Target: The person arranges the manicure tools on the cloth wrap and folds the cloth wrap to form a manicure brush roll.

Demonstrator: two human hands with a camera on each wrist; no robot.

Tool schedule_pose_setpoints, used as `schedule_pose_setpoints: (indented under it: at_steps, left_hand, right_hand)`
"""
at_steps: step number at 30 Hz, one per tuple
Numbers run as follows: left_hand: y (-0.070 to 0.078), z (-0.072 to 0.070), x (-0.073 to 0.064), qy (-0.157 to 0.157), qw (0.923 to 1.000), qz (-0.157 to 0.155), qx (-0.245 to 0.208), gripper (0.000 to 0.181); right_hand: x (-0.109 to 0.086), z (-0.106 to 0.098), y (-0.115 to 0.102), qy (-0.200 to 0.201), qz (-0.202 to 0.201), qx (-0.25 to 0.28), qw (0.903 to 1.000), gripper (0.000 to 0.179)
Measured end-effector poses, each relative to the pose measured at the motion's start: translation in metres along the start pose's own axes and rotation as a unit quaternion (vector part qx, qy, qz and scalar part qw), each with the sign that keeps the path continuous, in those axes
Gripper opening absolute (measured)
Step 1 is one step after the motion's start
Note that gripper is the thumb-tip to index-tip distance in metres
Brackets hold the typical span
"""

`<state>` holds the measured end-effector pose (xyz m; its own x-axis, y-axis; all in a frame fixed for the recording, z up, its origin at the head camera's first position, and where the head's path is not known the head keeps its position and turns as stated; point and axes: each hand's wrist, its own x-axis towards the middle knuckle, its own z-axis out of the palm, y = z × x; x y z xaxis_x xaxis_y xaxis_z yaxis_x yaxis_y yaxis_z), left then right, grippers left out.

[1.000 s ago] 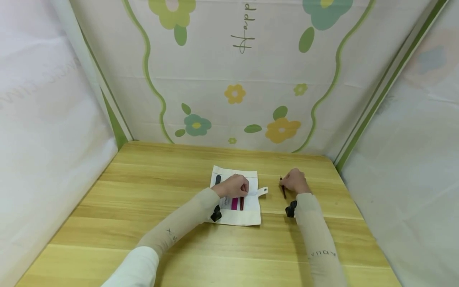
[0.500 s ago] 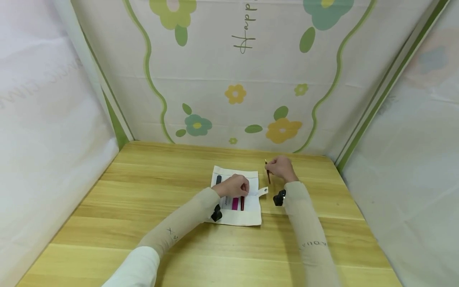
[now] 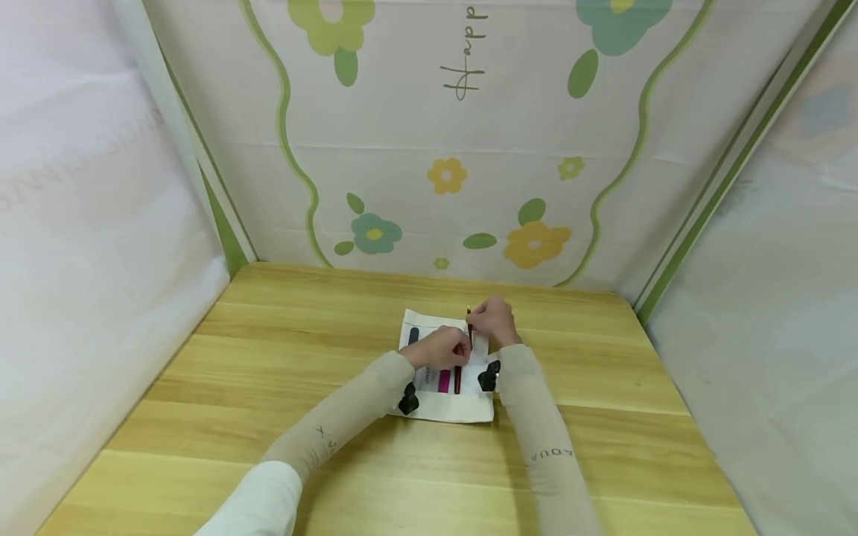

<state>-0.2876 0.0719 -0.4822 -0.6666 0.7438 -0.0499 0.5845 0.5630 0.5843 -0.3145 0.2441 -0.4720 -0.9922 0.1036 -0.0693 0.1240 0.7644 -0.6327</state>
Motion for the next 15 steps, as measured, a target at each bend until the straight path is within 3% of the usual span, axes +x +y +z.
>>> schedule_pose_setpoints:
  at_steps: [11,12,15]
  left_hand:
    - [-0.0097,0.0073,0.0069,0.012,0.9996,0.013,0.023,0.017]
    - [-0.0035,0.0025,0.0012,0.008,0.9997,0.011,0.017,0.015]
    - [-0.006,0.0037,-0.001,0.011,0.9996,0.015,0.019,0.01]
  right_hand:
    - [-0.0084,0.0055,0.0017,-0.05,0.041,0.008,0.9979,0.017]
    - [-0.0089,0.0053,0.0022,-0.055,0.044,0.006,0.9975,0.018]
    - [-0.0094,0.0049,0.0032,-0.071,0.049,0.001,0.9963,0.02]
